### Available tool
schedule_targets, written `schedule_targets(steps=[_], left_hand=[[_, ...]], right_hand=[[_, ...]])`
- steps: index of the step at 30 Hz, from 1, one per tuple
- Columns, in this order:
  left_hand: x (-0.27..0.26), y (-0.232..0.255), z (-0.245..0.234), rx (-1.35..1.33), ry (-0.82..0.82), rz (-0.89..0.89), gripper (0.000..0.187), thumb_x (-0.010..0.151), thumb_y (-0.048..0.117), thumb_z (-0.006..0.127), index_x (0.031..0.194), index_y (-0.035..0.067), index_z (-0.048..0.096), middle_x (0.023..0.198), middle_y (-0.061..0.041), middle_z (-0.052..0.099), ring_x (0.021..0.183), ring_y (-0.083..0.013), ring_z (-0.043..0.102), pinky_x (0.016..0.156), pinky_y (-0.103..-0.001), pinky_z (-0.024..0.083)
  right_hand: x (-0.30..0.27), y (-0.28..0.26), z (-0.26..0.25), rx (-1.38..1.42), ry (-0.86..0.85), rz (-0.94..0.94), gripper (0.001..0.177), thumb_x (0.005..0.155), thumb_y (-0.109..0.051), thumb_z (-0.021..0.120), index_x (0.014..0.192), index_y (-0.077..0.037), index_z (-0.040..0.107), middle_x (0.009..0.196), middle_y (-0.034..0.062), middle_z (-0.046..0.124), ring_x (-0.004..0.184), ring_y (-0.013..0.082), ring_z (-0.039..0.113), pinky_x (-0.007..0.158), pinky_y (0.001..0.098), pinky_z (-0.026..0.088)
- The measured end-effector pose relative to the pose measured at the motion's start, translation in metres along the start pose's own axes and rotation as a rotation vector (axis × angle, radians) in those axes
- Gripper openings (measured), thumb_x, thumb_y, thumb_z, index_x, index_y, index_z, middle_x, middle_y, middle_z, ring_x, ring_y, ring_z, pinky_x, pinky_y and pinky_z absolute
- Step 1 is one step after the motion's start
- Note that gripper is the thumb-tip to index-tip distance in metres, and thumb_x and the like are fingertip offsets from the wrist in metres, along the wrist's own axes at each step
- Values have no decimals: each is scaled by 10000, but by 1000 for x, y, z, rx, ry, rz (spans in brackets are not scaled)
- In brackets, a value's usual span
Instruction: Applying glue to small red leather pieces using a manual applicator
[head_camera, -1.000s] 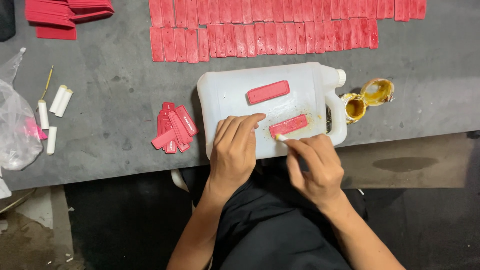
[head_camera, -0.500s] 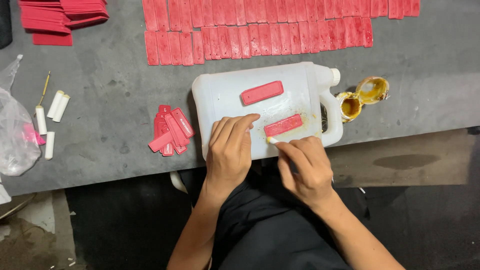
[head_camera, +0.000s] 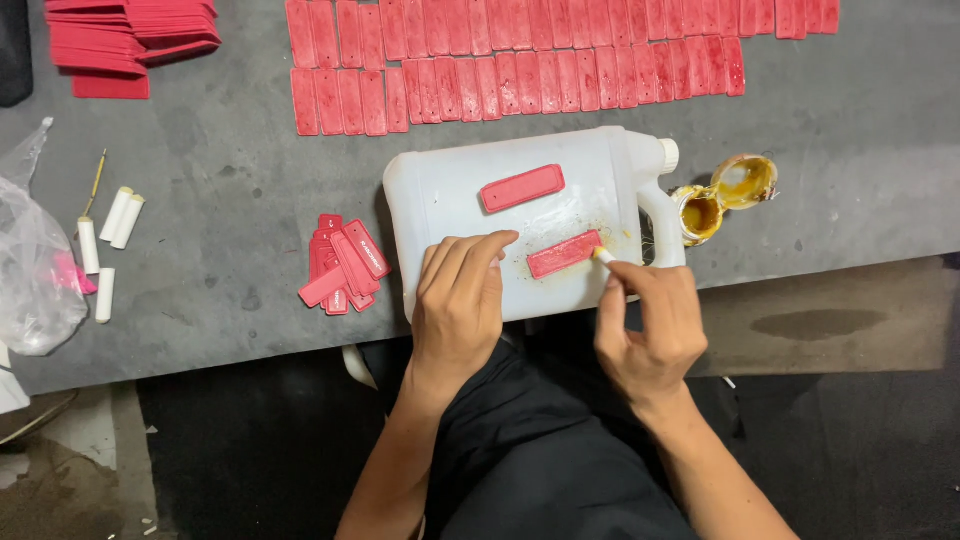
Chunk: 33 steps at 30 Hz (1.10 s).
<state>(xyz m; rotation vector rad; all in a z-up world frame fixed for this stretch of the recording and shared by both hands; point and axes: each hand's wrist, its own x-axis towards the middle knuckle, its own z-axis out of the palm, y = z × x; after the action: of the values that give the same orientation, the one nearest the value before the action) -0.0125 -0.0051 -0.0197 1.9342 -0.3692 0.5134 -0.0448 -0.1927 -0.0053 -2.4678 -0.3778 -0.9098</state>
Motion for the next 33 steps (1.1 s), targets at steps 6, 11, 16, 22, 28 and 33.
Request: schedule_targets(steps=[6, 11, 16, 22, 28, 33], left_hand=[[0, 0, 0, 23, -12, 17, 258, 1040, -22, 468, 1140, -16, 707, 836, -120, 644, 779, -291, 651, 761, -400, 524], [1, 1, -1, 33, -13, 7, 245, 1038, -11, 488, 1133, -17, 714, 835, -121, 648, 776, -288, 644, 767, -401, 520], [-1, 0, 0, 32, -14, -3, 242, 1038, -4, 493, 1136, -12, 714, 835, -118, 650, 781, -284, 647, 767, -397, 519], [1, 0, 0, 29, -7, 0, 237, 1036, -7, 499, 1138, -11, 713, 836, -119, 651, 782, -286, 647, 767, -399, 521], [1, 1, 0, 29, -8, 5, 238, 1033, -10, 500, 1140, -10, 714, 840, -117, 653, 777, -286, 646, 767, -399, 521], [0, 0, 0, 30, 7, -3, 230, 1033, -3, 507, 1132, -2, 715, 842, -114, 655, 778, -283, 649, 764, -397, 525]], right_hand=[[4, -3, 2, 45, -4, 15, 103, 893, 120, 715, 944, 52, 771, 740, 132, 650, 637, 290, 610, 626, 403, 531], [-3, -8, 7, 106, -55, 5, 99, 888, 97, 718, 949, 39, 768, 756, 126, 658, 658, 295, 625, 647, 391, 544], [6, -1, 5, 58, -34, -5, 102, 916, 98, 700, 977, 42, 760, 766, 122, 654, 672, 287, 627, 653, 396, 535], [6, -3, 4, 103, -65, -14, 104, 905, 95, 704, 977, 46, 760, 781, 137, 665, 675, 304, 626, 659, 404, 541], [4, -8, 13, 169, -82, -14, 104, 888, 93, 706, 959, 37, 757, 778, 149, 667, 683, 333, 635, 661, 420, 545], [13, 5, 4, 25, -48, -11, 99, 930, 106, 697, 981, 49, 761, 748, 127, 633, 676, 299, 609, 656, 401, 522]])
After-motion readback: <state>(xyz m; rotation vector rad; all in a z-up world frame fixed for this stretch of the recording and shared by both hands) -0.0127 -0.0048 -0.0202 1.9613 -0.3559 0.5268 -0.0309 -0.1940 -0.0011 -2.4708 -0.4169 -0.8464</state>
